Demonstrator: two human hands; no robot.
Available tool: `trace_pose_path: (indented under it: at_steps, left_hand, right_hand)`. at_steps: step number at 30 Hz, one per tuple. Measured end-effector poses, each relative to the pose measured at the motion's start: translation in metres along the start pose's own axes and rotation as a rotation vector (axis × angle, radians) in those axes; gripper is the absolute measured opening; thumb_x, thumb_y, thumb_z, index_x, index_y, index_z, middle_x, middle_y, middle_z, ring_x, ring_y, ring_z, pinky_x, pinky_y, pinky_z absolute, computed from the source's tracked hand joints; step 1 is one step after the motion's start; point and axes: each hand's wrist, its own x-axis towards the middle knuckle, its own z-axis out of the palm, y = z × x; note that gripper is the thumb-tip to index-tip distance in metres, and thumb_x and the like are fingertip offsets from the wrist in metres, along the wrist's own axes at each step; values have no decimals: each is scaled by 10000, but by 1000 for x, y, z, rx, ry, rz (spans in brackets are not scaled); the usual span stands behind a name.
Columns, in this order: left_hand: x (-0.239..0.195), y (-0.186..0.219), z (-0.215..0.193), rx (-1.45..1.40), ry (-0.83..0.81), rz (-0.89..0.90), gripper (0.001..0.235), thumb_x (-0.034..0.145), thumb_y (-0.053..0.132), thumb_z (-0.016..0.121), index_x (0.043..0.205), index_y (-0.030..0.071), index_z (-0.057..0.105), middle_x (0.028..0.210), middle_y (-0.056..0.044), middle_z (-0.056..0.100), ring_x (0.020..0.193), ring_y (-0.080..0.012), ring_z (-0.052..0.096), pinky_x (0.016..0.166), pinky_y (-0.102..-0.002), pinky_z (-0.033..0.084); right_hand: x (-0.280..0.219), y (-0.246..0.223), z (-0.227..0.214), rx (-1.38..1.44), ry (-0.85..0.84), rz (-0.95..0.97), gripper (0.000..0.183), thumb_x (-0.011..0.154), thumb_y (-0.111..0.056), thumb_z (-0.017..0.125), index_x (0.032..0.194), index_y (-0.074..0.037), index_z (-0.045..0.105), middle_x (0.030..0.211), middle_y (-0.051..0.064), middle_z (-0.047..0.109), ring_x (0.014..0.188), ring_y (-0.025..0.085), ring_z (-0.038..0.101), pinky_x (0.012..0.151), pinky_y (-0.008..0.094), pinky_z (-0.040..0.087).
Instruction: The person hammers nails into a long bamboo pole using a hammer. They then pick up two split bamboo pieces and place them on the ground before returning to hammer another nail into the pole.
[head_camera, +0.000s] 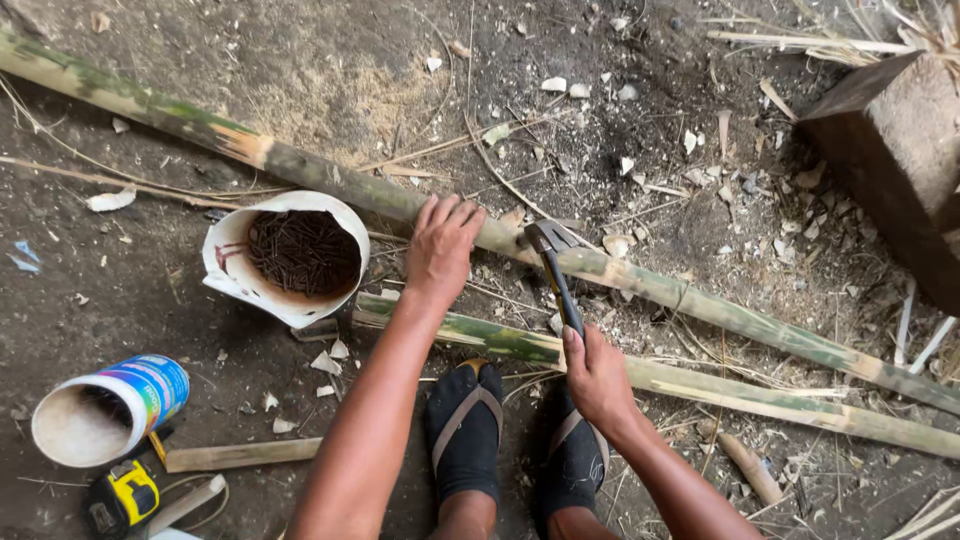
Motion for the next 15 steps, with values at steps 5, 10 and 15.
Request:
trace_pose_path:
  at_steps: [5,10,15]
  left_hand:
    - [-32,4,-62,-169,323,-243,124,937,38,669,1037,90,720,1170,-82,741,1140,-228,671,1043,-406,505]
    - [-67,-83,-115,-115,268,-729,100,957,41,624,971,30,722,1013,-176,727,933,-400,693,822,-498,549]
    - [-62,-119,-79,15,-90,-715,73,859,74,690,919,59,729,1038,-183,710,959,-387,702,797,-483,575]
  right_hand:
    - [-9,-26,-14,112,-83,-1,408,1034,-390,463,896,-25,580,626,155,605,570,269,574,563,439,466]
    - [-15,-68,-20,167,-182,-139,410,1032,-385,464,883,-18,570,589,115,581,511,216,542,517,399,442]
    - [-16,-96,-12,143,-268,-183,417,1013,-425,462,940,-37,594,597,101,583,513,211,562,510,399,451]
